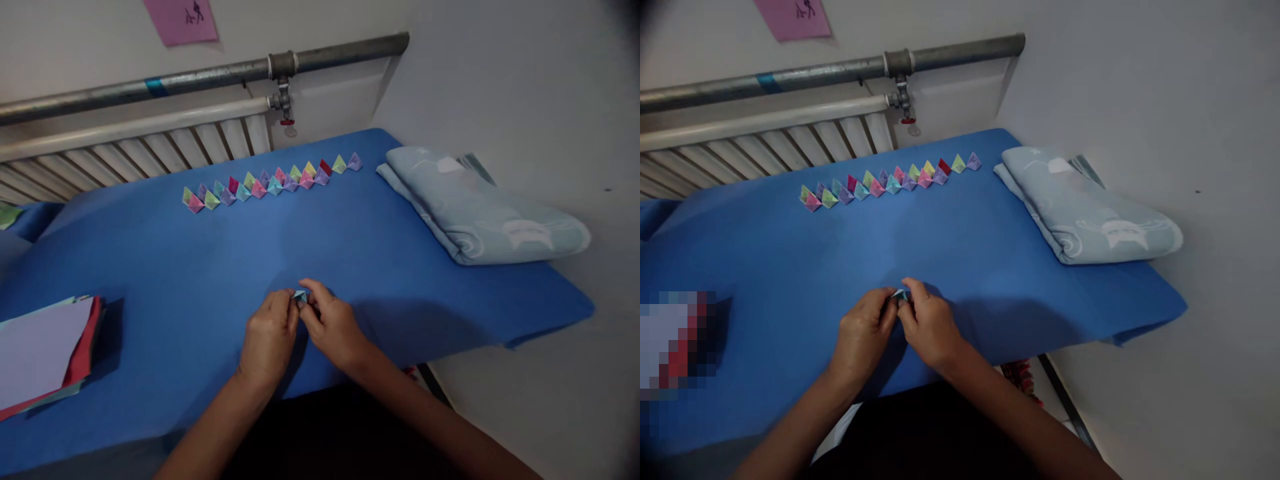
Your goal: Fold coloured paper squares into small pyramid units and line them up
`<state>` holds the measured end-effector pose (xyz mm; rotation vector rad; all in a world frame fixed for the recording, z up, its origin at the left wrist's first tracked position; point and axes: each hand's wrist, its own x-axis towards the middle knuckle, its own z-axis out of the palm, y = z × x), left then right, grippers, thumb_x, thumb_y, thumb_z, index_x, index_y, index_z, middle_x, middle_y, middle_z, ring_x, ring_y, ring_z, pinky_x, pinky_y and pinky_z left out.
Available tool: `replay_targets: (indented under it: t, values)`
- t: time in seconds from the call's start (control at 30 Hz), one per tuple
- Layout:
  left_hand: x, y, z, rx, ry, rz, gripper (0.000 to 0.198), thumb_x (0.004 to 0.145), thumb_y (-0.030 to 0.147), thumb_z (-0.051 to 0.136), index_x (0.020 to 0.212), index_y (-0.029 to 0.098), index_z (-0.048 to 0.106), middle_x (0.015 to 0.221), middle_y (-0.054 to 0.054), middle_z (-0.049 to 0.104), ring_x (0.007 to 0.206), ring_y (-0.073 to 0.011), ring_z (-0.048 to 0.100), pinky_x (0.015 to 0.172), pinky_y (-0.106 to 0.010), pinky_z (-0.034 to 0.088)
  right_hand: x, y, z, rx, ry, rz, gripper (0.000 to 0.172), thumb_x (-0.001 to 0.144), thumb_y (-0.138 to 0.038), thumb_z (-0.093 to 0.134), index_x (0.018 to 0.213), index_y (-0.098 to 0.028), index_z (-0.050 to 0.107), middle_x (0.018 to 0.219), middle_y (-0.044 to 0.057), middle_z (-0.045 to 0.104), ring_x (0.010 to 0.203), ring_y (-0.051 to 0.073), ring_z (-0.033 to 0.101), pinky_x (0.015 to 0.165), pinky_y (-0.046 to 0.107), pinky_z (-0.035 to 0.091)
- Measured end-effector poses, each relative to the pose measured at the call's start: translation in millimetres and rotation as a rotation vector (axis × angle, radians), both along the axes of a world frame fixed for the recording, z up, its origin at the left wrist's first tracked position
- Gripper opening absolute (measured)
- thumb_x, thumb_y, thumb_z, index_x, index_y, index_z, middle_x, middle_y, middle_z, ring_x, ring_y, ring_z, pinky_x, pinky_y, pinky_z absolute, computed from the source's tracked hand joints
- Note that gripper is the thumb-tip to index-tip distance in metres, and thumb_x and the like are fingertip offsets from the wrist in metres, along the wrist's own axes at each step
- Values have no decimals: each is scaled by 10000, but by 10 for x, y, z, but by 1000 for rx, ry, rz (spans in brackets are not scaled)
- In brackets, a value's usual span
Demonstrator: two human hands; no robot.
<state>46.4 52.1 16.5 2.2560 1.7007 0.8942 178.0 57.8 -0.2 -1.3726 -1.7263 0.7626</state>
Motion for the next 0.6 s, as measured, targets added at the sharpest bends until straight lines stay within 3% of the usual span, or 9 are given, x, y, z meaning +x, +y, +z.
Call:
replay_targets:
  t: [0.2, 0.4, 0.6]
  values:
    - [48, -11, 49, -75, -201, 102, 129, 896, 195, 506, 928, 178, 630, 823, -42, 691, 726, -163, 644, 690, -293, 504, -56, 31, 43, -117, 174, -43, 160, 862, -214, 479, 994, -250, 562, 658, -30, 614, 561, 123, 561, 560, 235, 434]
    - [44, 18, 63, -366, -573, 180, 110, 861, 255, 543, 924, 203, 617, 745, 11, 663, 615, -120, 617, 604, -248, 489, -66, 16, 62, -142, 366, 0, 130, 872, -208, 470, 933, -259, 573, 694, -40, 622, 564, 103, 588, 593, 232, 481]
    - [12, 65, 148, -622, -1014, 132, 136, 775, 244, 584, 897, 184, 587, 695, 15, 641, 591, -107, 608, 578, -240, 507, -41, 3, 75, -153, 402, 35, 165, 885, -204, 455, 926, -242, 609, 687, -25, 617, 606, 109, 613, 601, 235, 503]
